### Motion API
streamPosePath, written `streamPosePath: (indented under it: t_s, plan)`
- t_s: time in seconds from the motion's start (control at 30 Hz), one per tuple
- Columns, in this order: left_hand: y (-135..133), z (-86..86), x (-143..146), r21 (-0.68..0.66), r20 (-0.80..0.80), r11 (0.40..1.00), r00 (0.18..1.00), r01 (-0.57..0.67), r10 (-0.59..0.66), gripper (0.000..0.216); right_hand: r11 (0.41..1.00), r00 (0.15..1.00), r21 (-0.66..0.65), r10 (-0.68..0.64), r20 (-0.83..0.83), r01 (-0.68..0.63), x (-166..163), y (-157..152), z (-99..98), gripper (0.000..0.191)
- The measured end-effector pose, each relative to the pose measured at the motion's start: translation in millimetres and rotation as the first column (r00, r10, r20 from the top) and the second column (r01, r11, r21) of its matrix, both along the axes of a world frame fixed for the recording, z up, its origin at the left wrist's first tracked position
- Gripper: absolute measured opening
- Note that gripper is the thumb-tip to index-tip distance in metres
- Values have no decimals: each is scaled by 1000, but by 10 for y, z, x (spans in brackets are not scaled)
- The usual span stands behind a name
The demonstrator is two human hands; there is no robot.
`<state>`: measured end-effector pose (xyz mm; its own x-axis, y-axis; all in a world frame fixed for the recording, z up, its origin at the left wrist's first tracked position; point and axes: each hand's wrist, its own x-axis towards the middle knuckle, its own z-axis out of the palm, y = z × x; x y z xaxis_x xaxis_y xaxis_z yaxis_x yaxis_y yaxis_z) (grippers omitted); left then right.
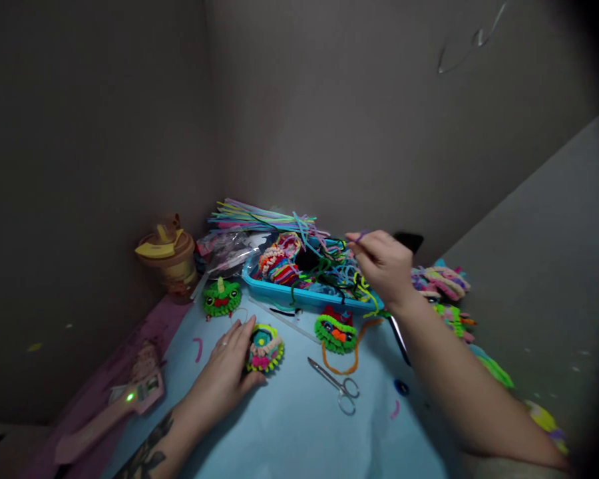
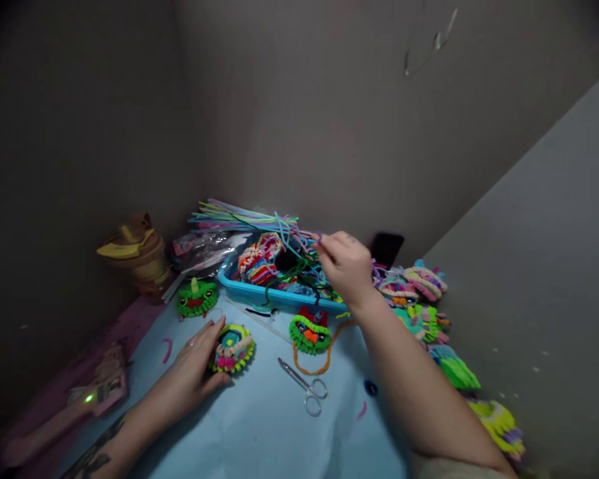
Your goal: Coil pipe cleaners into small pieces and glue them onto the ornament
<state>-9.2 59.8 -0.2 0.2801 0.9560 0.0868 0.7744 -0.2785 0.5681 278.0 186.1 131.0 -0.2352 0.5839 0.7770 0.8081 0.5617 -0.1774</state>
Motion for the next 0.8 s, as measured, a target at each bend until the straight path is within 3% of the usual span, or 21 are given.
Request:
streamPosePath:
  t_s: [0.07,0.1,0.2,0.33,0.53,0.6,0.67,0.73,0.8]
  plan:
    - [2,8,-4,10,0,1000,1000,3,-3,83,972,963,-217,-29,268,90,-63,68,-130,26]
    - [2,10,-6,14,2,1000,1000,5,-5,84,931,923,-341,9,385,133,-99,93,-201,26]
    - [-1,13,-8,6,-4,1000,1000,6,-6,84,807,862,-557,129,490,196,-156,155,-379,33]
    - [0,10,-5,5,-13,1000,1000,-1,1,83,790,873,-583,136,469,191,-88,211,-419,38]
    - [21,-24,-9,3,-45,1000,999,-5,6,82,821,950,-565,108,294,82,70,66,-188,30]
    - [25,-80,-28,33,-57,999,998,-5,7,82,788,941,-612,146,305,76,135,-37,-156,30]
    - [29,-164,-55,85,-65,996,998,6,0,84,736,901,-667,203,384,118,192,-138,-203,35]
    - [37,-257,-81,151,-74,988,997,18,-7,86,722,853,-643,145,501,255,224,-211,-319,37]
    - [49,-333,-98,197,-79,980,997,32,-17,91,704,825,-625,97,556,338,233,-245,-457,26]
